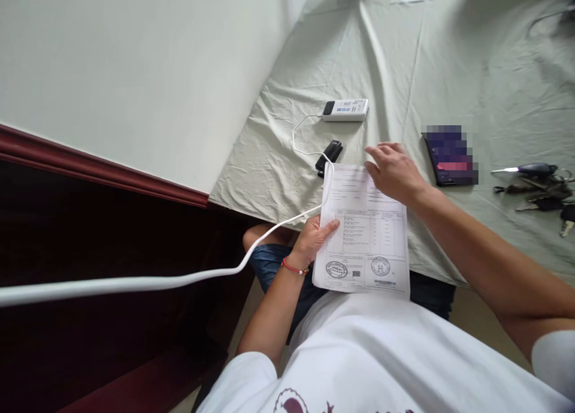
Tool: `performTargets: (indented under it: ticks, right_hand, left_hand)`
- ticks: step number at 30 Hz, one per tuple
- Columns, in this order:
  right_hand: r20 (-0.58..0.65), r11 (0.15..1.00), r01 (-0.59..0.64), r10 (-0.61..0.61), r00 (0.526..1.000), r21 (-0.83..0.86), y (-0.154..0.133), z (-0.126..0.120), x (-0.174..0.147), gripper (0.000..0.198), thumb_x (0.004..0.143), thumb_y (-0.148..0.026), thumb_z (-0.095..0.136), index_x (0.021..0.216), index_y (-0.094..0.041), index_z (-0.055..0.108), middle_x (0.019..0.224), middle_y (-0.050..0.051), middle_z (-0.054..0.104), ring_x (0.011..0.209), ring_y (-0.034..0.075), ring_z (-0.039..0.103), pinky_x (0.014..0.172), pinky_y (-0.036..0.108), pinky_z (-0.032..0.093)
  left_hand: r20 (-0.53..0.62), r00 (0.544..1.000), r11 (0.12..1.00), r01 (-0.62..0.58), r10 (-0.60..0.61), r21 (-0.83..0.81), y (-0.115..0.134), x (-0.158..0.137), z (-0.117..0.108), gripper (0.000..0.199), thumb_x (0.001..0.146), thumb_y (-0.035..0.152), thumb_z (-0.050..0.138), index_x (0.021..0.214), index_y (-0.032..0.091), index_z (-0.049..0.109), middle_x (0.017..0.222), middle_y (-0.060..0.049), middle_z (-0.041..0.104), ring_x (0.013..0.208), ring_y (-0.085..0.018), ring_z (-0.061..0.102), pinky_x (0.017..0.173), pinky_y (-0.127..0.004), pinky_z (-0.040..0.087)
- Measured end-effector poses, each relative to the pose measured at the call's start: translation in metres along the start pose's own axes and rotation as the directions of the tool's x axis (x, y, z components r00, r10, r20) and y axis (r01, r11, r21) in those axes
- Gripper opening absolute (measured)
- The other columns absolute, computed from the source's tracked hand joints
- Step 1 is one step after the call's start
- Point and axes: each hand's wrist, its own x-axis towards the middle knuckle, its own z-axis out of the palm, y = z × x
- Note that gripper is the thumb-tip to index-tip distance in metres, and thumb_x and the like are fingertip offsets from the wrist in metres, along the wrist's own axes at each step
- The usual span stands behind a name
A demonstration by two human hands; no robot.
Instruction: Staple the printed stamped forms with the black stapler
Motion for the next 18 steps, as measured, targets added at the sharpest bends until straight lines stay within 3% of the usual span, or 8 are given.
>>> performTargets:
  ticks: [3, 5, 9, 12, 18]
  right_hand:
    - [0.316, 0.996, 0.022, 0.007, 0.949, -0.088, -0.009, 0.002, 0.017, 0.048, 0.11, -0.04, 0.038, 0.129, -0.016, 0.076, 0.135, 0.02, 0.075, 0.131, 0.04, 0.065, 0.107, 0.054, 0.052]
    - [0.399, 0.991, -0.029, 0.078, 0.914, -0.127, -0.013, 0.002, 0.02, 0.05, 0.111, -0.042, 0.035, 0.122, -0.018, 0.078, 0.124, 0.019, 0.079, 0.116, 0.037, 0.071, 0.095, 0.048, 0.054]
    - [0.355, 0.992, -0.049, 0.089, 0.931, -0.12, -0.013, 0.004, 0.016, 0.05, 0.112, -0.041, 0.033, 0.126, -0.019, 0.075, 0.126, 0.017, 0.078, 0.11, 0.034, 0.073, 0.085, 0.042, 0.051]
    - [0.412, 0.991, -0.051, 0.098, 0.906, -0.123, -0.011, 0.005, 0.015, 0.047, 0.111, -0.041, 0.036, 0.111, -0.019, 0.077, 0.113, 0.016, 0.08, 0.1, 0.033, 0.074, 0.079, 0.04, 0.048]
    - [0.304, 0.998, -0.059, 0.062, 0.951, -0.016, -0.016, 0.01, 0.023, 0.043, 0.109, -0.036, 0.04, 0.117, -0.021, 0.08, 0.118, 0.013, 0.081, 0.104, 0.031, 0.072, 0.083, 0.039, 0.05]
  left_hand:
    - [-0.005, 1.0, 1.0, 0.002, -0.002, 0.023, -0.001, 0.002, 0.0, 0.061, 0.065, 0.058, 0.101, 0.105, 0.015, 0.083, 0.098, -0.012, 0.087, 0.085, -0.027, 0.082, 0.084, -0.041, 0.066]
    - [-0.023, 1.0, 0.999, 0.0, 0.0, 0.04, -0.005, 0.004, -0.002, 0.063, 0.065, 0.064, 0.099, 0.103, 0.015, 0.083, 0.094, -0.012, 0.086, 0.081, -0.026, 0.081, 0.078, -0.038, 0.066]
    - [-0.031, 0.999, 0.998, -0.032, 0.034, 0.057, -0.011, 0.007, -0.004, 0.066, 0.072, 0.074, 0.09, 0.099, 0.015, 0.082, 0.09, -0.01, 0.085, 0.077, -0.025, 0.079, 0.072, -0.036, 0.063]
    - [-0.014, 0.998, 0.997, -0.055, 0.056, 0.047, -0.012, 0.008, -0.003, 0.066, 0.076, 0.078, 0.084, 0.095, 0.015, 0.081, 0.085, -0.01, 0.084, 0.08, -0.027, 0.08, 0.073, -0.037, 0.063]
    - [0.013, 0.998, 0.996, -0.069, 0.068, 0.051, -0.011, 0.007, -0.004, 0.068, 0.08, 0.08, 0.08, 0.097, 0.014, 0.08, 0.09, -0.012, 0.084, 0.085, -0.029, 0.081, 0.076, -0.039, 0.065]
